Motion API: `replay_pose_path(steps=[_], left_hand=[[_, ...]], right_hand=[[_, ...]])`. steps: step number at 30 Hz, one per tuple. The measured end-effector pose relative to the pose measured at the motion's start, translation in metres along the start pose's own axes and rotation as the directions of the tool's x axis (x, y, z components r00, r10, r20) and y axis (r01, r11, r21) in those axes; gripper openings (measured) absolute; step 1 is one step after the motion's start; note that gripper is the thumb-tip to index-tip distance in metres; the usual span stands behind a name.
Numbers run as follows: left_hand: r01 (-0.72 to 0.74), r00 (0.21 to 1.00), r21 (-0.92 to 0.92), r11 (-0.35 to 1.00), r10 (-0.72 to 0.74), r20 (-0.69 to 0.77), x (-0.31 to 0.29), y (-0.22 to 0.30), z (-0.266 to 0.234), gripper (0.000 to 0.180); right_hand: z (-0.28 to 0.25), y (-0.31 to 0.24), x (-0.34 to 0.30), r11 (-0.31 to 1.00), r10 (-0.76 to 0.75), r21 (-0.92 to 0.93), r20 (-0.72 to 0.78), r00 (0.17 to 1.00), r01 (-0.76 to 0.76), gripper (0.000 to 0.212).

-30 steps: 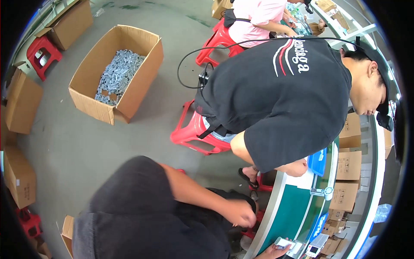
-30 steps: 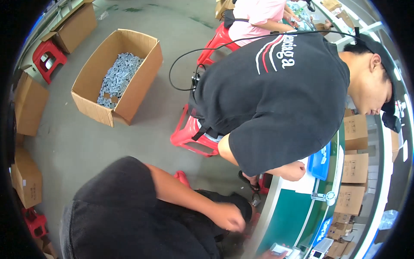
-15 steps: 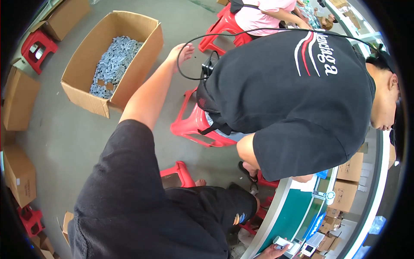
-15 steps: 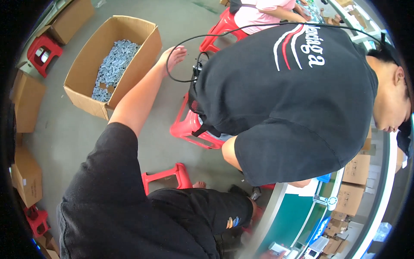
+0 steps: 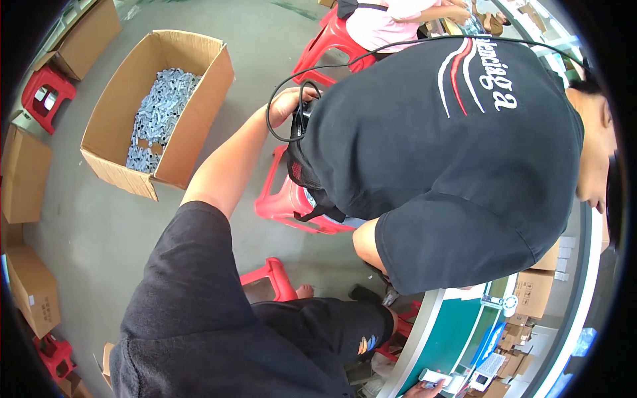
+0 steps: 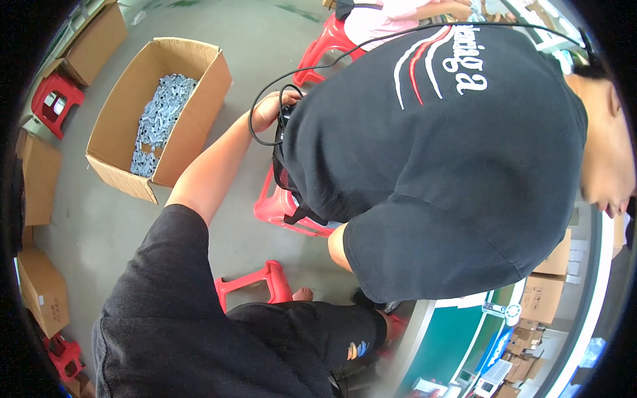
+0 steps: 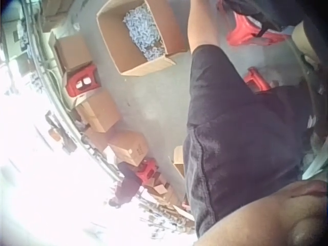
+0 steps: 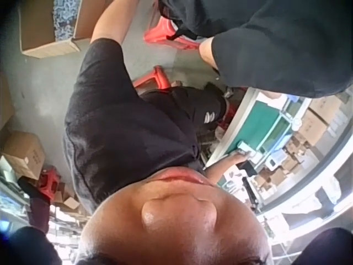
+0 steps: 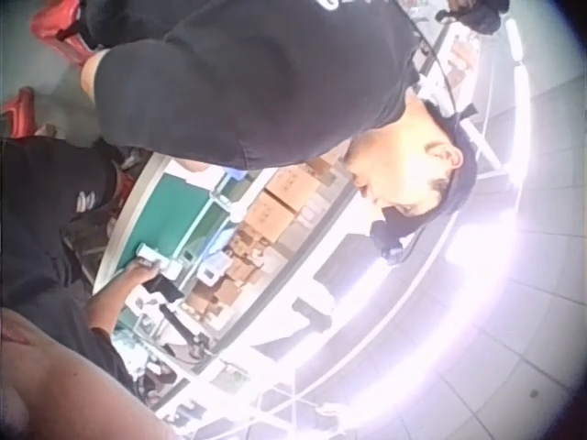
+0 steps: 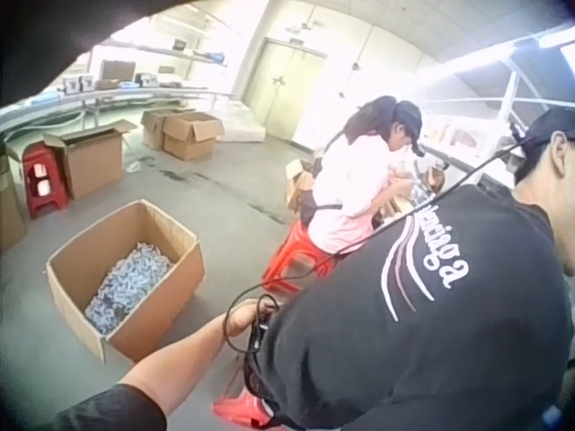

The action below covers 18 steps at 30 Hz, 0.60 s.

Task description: The person assembles portable fans by attaching bottom cover plates onto the fan handles and fastening them with an electric screwdriver.

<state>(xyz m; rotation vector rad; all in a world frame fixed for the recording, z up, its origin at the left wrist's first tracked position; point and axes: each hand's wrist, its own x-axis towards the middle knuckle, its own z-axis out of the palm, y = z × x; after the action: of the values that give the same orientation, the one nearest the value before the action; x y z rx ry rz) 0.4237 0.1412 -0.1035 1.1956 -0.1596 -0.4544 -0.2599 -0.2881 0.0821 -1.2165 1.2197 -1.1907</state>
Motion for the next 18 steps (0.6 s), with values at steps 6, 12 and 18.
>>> replay_pose_path(steps=[6, 12, 18], left_hand=[[-0.065, 0.996, 0.248, 0.967, 0.046, 0.082, 0.019, 0.015, -0.004, 0.03], [-0.059, 0.952, 0.198, 0.979, -0.004, 0.305, 0.036, 0.027, -0.001, 0.046], [0.04, 0.958, 0.342, 0.939, -0.133, 0.255, 0.048, 0.032, 0.007, 0.05]], right_hand=[[0.014, -0.002, -0.004, 0.999, 0.012, -0.043, -0.14, 0.99, -0.018, 0.022], [0.007, -0.003, -0.005, 0.998, 0.033, -0.051, -0.112, 0.993, -0.039, 0.026], [0.051, -0.021, -0.042, 0.999, -0.017, -0.052, -0.238, 0.971, 0.004, 0.022]])
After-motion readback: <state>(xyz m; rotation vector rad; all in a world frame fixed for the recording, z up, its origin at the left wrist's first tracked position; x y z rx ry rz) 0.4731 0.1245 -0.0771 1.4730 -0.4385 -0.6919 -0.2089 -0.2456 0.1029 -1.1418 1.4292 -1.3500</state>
